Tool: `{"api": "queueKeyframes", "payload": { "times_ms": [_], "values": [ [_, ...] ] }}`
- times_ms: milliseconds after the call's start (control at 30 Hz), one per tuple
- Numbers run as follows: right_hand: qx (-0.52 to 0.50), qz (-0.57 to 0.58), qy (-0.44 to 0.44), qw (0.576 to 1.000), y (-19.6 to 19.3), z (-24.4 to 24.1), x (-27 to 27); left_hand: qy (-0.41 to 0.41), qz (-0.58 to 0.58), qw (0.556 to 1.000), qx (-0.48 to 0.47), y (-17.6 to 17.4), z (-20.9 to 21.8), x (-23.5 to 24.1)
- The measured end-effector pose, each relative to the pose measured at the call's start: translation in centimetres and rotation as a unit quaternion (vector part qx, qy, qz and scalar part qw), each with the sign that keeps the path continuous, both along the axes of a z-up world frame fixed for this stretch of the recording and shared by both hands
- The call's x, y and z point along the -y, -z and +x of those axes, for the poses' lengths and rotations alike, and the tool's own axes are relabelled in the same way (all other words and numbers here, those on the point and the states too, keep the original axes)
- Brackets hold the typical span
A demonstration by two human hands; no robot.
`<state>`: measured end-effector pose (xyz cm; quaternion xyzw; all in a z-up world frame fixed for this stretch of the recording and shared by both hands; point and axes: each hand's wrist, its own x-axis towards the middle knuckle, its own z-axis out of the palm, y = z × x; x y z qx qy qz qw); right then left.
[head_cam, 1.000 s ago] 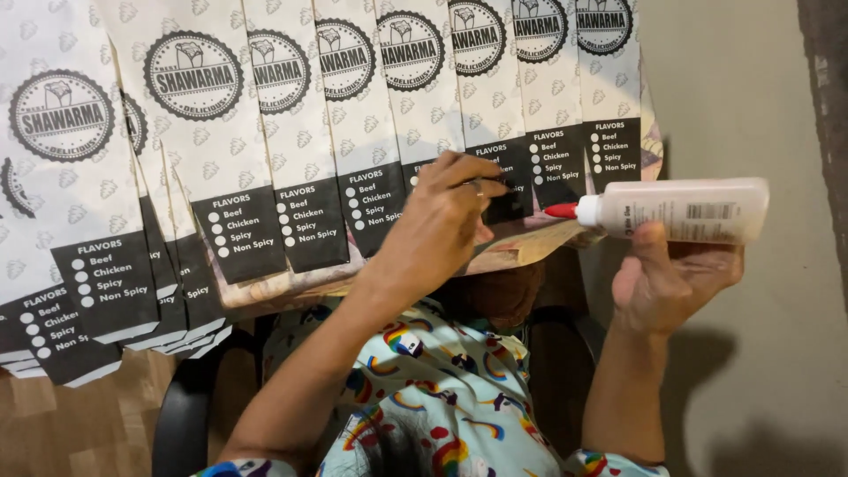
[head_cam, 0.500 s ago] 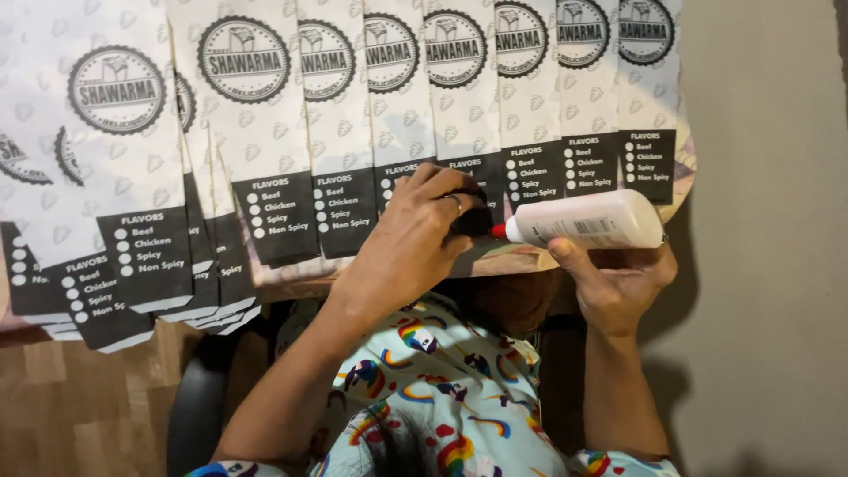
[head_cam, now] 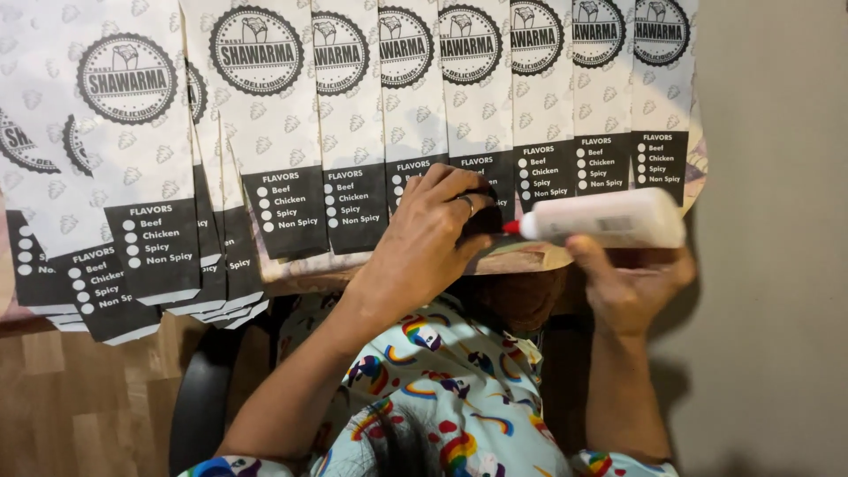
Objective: Assembling paper shawarma packaging by applying glue to the edges and folding them into shape.
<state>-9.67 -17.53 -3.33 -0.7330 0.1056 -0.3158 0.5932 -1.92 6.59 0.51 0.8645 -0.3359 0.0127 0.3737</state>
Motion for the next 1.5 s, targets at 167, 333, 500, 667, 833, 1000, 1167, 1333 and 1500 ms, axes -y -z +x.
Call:
{"api": "queueKeyframes", "payload": {
  "times_ms": [167,333,500,667,833,1000,1167,1333,1500],
  "values": [
    [0.089,0.042,-0.011,0.995,1.6,-0.4,1.2,-0.037,-0.045,0.998,-0.010,0.6,-0.3,0.7],
    [0.055,0.008,-0.011,0.998,1.2,0.1,-1.0,-0.048,-0.077,0.996,-0.023,0.9,-0.2,0.8],
    [0.056,-0.074,-0.073,0.993,3.3,0.2,-1.5,-0.046,-0.088,0.995,0.008,0.5,-0.1,0.6],
    [0.081,-0.035,-0.052,0.995,2.9,0.2,-0.4,-0.046,-0.082,0.995,0.012,1.1,-0.1,0.5],
    [0.077,0.010,0.004,0.997,0.1,0.2,0.2,-0.022,-0.051,0.998,0.018,0.2,-0.2,-0.1],
    [0.124,0.076,-0.062,0.987,-0.4,0.8,-1.1,-0.085,0.010,0.996,0.024,-0.9,-0.4,-3.5],
    [0.067,0.081,-0.064,0.992,0.1,1.0,-4.1,-0.073,0.000,0.997,0.026,-0.7,-0.9,-5.5],
    [-0.018,-0.056,-0.090,0.994,-0.5,0.5,-5.6,-0.054,0.022,0.998,0.006,-0.7,-1.2,-6.5],
    [-0.007,-0.032,-0.164,0.986,-1.1,1.2,-8.6,-0.021,0.007,1.000,-0.019,-1.4,-1.4,-7.2]
  ]
}}
